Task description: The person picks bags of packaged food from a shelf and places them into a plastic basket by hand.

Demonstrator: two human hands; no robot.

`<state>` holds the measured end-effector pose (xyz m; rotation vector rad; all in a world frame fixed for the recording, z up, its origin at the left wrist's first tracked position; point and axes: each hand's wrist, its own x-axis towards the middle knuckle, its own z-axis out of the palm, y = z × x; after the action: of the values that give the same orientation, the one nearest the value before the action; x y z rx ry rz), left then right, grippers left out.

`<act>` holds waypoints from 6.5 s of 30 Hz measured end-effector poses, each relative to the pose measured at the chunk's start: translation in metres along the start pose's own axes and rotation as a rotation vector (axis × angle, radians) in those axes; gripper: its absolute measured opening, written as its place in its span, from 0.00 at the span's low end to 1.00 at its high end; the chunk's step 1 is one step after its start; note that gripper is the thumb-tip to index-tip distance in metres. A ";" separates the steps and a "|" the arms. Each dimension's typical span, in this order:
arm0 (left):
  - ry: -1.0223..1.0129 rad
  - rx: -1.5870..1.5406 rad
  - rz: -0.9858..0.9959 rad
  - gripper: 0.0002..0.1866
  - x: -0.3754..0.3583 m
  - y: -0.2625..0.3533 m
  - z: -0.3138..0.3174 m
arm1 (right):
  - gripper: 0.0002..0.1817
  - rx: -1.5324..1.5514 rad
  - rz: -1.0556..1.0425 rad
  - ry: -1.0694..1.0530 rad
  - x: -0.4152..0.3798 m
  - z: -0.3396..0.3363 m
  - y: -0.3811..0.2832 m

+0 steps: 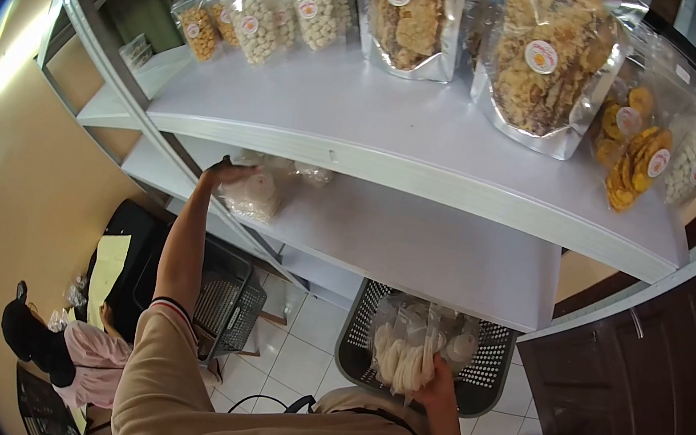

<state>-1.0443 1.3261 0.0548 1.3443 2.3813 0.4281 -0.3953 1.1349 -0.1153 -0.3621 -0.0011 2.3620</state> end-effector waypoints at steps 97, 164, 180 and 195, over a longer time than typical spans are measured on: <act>-0.199 -0.530 0.313 0.67 -0.306 0.297 0.246 | 0.41 -0.803 -0.738 0.530 0.007 0.089 -0.068; -0.981 -2.151 -0.171 0.30 -0.330 0.102 0.328 | 0.23 -0.816 -0.412 0.502 -0.067 0.007 -0.095; -0.899 -1.641 -0.070 0.45 -0.360 0.184 0.296 | 0.42 -0.710 -0.175 0.268 -0.026 0.087 -0.052; -0.706 -1.376 -0.067 0.33 -0.367 0.194 0.286 | 0.24 -1.239 -0.464 0.524 -0.029 0.049 -0.050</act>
<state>-0.5928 1.1287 -0.0515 0.5530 1.0348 1.0596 -0.3548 1.1569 -0.0553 -1.3614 -1.1790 1.4820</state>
